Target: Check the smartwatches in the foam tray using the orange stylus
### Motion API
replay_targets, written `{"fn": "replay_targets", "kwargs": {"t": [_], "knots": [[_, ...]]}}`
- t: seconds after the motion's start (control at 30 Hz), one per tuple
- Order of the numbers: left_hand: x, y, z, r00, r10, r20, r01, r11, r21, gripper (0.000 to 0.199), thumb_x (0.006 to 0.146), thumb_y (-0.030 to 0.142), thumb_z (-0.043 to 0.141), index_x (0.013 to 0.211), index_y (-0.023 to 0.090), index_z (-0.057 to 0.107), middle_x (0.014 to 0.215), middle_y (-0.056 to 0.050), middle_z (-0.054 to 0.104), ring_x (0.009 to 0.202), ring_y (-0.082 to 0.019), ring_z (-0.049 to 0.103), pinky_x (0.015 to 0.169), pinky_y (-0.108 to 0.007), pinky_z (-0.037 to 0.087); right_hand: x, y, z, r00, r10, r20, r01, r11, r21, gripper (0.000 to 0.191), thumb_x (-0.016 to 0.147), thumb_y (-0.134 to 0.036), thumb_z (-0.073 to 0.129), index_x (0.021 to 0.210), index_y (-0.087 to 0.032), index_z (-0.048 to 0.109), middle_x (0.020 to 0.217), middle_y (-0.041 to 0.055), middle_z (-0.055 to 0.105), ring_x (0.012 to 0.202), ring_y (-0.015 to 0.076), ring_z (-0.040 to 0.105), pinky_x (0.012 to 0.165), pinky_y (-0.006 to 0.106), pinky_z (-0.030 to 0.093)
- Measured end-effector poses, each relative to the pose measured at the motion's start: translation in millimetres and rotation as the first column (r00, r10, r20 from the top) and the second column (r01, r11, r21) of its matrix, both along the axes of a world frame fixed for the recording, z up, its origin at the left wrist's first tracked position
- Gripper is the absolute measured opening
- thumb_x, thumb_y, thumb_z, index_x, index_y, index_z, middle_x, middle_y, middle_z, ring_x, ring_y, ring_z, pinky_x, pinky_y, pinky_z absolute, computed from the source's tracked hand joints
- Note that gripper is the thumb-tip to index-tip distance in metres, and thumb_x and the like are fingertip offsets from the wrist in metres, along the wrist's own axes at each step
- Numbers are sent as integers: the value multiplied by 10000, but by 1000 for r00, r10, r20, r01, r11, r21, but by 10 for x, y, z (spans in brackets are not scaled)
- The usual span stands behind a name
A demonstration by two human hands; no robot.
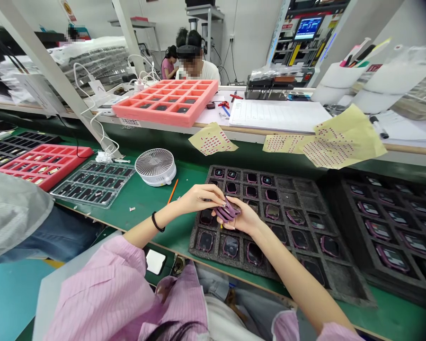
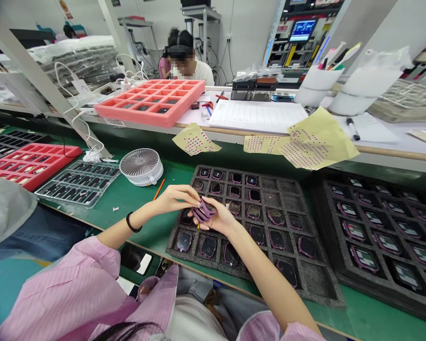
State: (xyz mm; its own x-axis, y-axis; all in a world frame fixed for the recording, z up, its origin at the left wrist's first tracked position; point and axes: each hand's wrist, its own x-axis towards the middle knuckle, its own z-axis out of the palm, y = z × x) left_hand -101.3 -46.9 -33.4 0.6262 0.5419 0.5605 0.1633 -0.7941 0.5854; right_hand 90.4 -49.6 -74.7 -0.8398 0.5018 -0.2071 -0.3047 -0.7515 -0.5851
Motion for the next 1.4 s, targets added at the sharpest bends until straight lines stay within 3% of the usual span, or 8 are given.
{"fn": "replay_targets", "kwargs": {"t": [0.17, 0.43, 0.77, 1.03, 1.13, 1.23, 1.3, 1.4], "knots": [[9, 32, 67, 996, -46, -77, 44, 999, -22, 185, 879, 269, 609, 886, 168, 764, 936, -114, 705, 873, -162, 662, 805, -265, 537, 4, -7, -24, 999, 40, 21, -39, 999, -8, 351, 930, -400, 405, 869, -118, 605, 791, 140, 716, 584, 184, 643, 357, 205, 377], [-1, 94, 223, 973, -163, -163, 118, 960, -254, 180, 854, 295, 642, 884, 160, 756, 926, -109, 661, 879, -160, 636, 819, -272, 512, 2, -9, -36, 997, 66, 37, -64, 997, -33, 373, 943, -371, 357, 811, -120, 601, 781, 154, 725, 573, 191, 655, 355, 206, 367], [55, 219, 244, 943, -191, -274, 48, 889, -456, 323, 738, 379, 744, 858, 158, 541, 934, -65, 666, 786, -131, 618, 655, -233, 478, 10, -45, -28, 991, 106, 79, -106, 994, -1, 294, 922, -354, 433, 959, -116, 600, 818, 158, 732, 588, 200, 667, 380, 219, 395], [143, 358, 265, 959, -148, -240, -1, 850, -527, 425, 712, 389, 757, 980, 158, 521, 947, -84, 715, 844, -174, 677, 753, -290, 513, 113, 23, 154, 972, -72, 223, 40, 989, 141, 279, 904, -355, 446, 988, -128, 585, 813, 134, 722, 588, 202, 661, 400, 249, 447], [374, 277, 270, 962, -46, -271, -72, 908, -412, 633, 717, 348, 758, 1245, 178, 455, 1190, -135, 647, 1073, -230, 632, 870, -343, 506, 268, 129, 185, 866, -365, 342, 214, 888, 406, 292, 837, -350, 564, 1077, -184, 558, 774, 58, 698, 602, 203, 653, 432, 267, 474], [773, 234, 97, 942, 98, -321, -177, 958, -226, 723, 690, 265, 771, 1316, 157, 425, 1304, -173, 561, 1166, -288, 578, 954, -406, 481, 452, 250, 112, 603, -719, 347, 348, 628, 696, 350, 766, -307, 638, 1102, -245, 561, 811, 12, 674, 713, 200, 644, 608, 319, 528], [1074, 278, -88, 898, 246, -364, -303, 946, -110, 601, 682, 153, 734, 1229, 109, 488, 1239, -196, 585, 1160, -312, 576, 975, -438, 473, 578, 310, 21, 456, -843, 285, 344, 462, 818, 383, 716, -246, 652, 1091, -251, 578, 893, 21, 675, 845, 220, 633, 814, 379, 506], [1450, 413, -328, 870, 310, -382, -342, 940, -16, 496, 680, 41, 639, 1157, 104, 517, 1147, -180, 628, 1118, -307, 595, 964, -463, 487, 758, 353, -120, 372, -905, 208, 338, 341, 877, 464, 651, -159, 625, 1102, -255, 575, 1016, 42, 667, 995, 254, 602, 971, 424, 409]]}}
